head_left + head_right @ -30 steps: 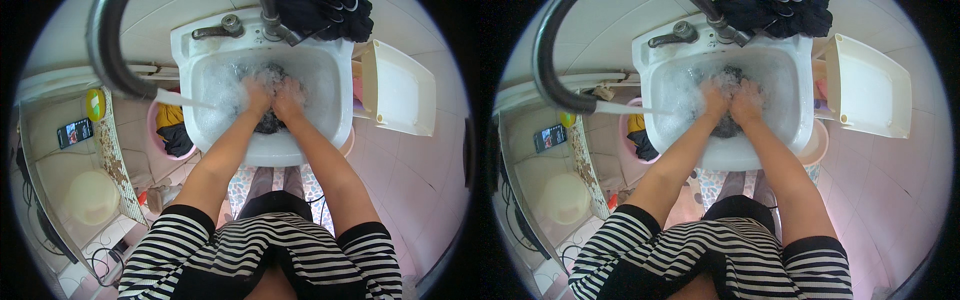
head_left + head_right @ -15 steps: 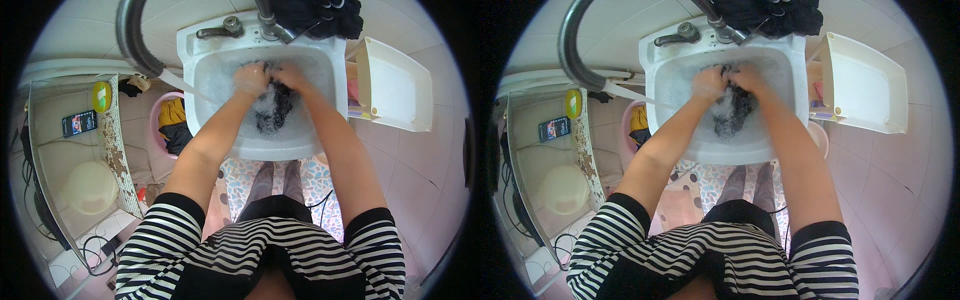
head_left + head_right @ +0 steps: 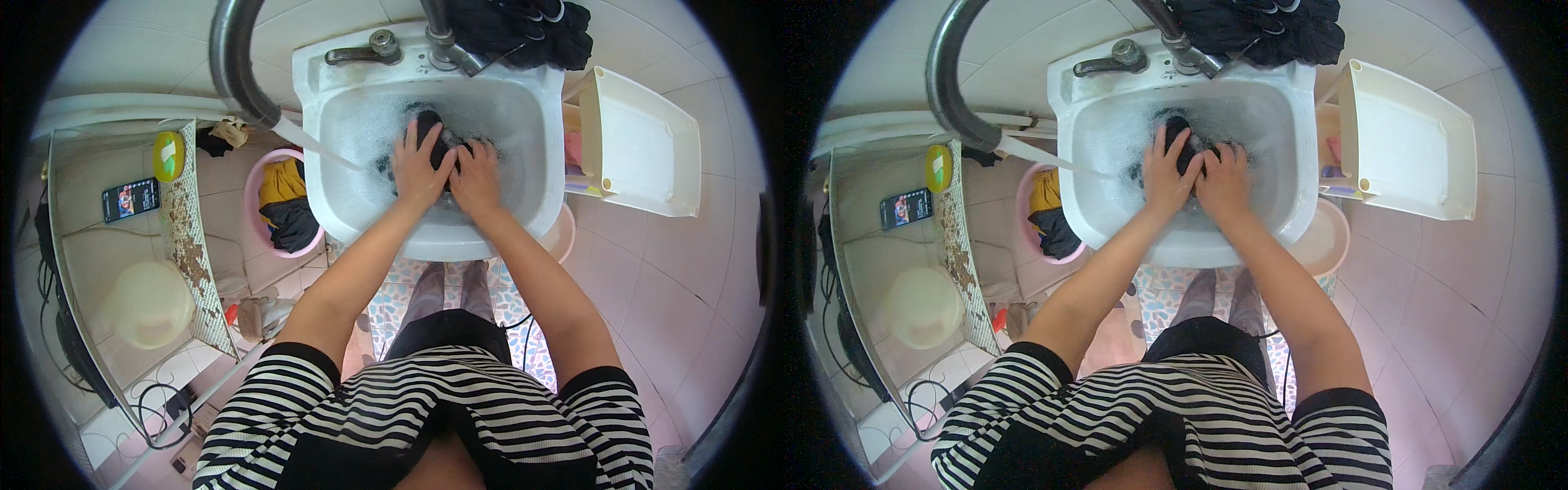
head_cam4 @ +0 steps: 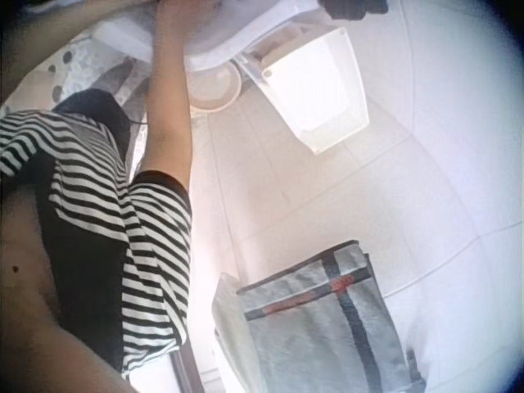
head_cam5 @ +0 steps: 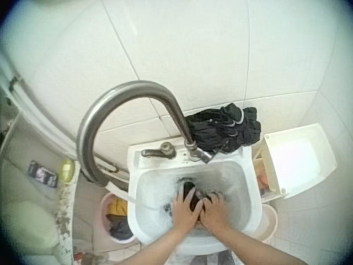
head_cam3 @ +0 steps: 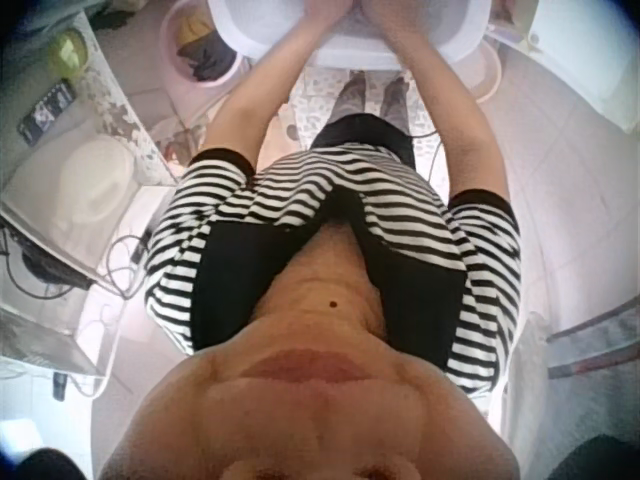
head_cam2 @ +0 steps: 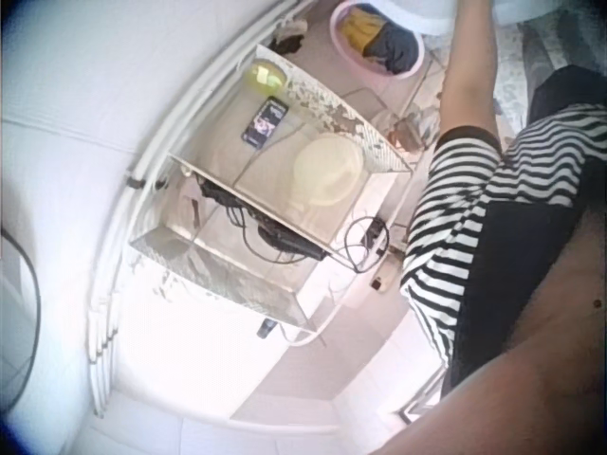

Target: The person hand-washes a black garment in a white sink, repeatedly scrubbing, rinsing, and wringing the fabric under running water. The person transfers the wet garment into a pink basin on the floor and continues washing additional items in the sink.

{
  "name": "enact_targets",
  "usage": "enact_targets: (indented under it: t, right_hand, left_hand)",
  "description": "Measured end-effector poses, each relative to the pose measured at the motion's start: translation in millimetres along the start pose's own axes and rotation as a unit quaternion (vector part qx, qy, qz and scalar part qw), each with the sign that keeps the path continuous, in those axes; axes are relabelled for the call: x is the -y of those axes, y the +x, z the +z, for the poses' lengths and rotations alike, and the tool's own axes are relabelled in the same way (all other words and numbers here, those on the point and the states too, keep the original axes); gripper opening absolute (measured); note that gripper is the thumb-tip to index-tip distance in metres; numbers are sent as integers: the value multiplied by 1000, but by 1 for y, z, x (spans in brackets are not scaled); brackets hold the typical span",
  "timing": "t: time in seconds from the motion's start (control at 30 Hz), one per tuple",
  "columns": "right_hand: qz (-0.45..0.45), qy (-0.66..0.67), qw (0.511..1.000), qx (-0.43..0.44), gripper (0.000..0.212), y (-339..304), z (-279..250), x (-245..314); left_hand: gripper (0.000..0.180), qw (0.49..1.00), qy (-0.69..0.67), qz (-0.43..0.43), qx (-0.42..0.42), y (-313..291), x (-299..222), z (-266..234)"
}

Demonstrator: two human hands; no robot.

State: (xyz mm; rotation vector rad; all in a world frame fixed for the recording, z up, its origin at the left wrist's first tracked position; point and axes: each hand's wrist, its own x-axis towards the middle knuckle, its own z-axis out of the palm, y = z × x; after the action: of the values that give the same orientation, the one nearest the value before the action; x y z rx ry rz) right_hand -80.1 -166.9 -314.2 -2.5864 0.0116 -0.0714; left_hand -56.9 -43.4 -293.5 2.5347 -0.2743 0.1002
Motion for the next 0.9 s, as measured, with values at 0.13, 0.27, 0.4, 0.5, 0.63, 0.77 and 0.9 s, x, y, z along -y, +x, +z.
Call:
enact_targets:
  t: [0.13, 0.27, 0.4, 0.5, 0.63, 0.77, 0.9]
  right_hand:
    - [32, -26, 999, 33, 32, 18, 12, 0]
    - [33, -98, 987, 120, 34, 47, 24, -8]
    - [55, -179, 977, 106, 38, 63, 43, -11]
    - [36, -146, 976, 157, 39, 79, 28, -11]
    - [38, -63, 986, 152, 37, 83, 15, -6]
    - [15, 108, 987, 122, 37, 76, 17, -45]
    - [34, 67, 991, 110, 45, 45, -18, -47]
  left_hand:
    - [33, 995, -92, -6, 35, 21, 22, 27]
    - [28, 972, 53, -58, 223, 60, 21, 13]
    - [22, 921, 320, 91, 203, 63, 46, 40]
    - [21, 952, 229, -3, 202, 77, 44, 45]
    - [20, 991, 114, 25, 62, 70, 74, 66]
    - [23, 995, -51, -76, 44, 60, 43, 37]
    - [32, 991, -102, -86, -7, 32, 7, 0]
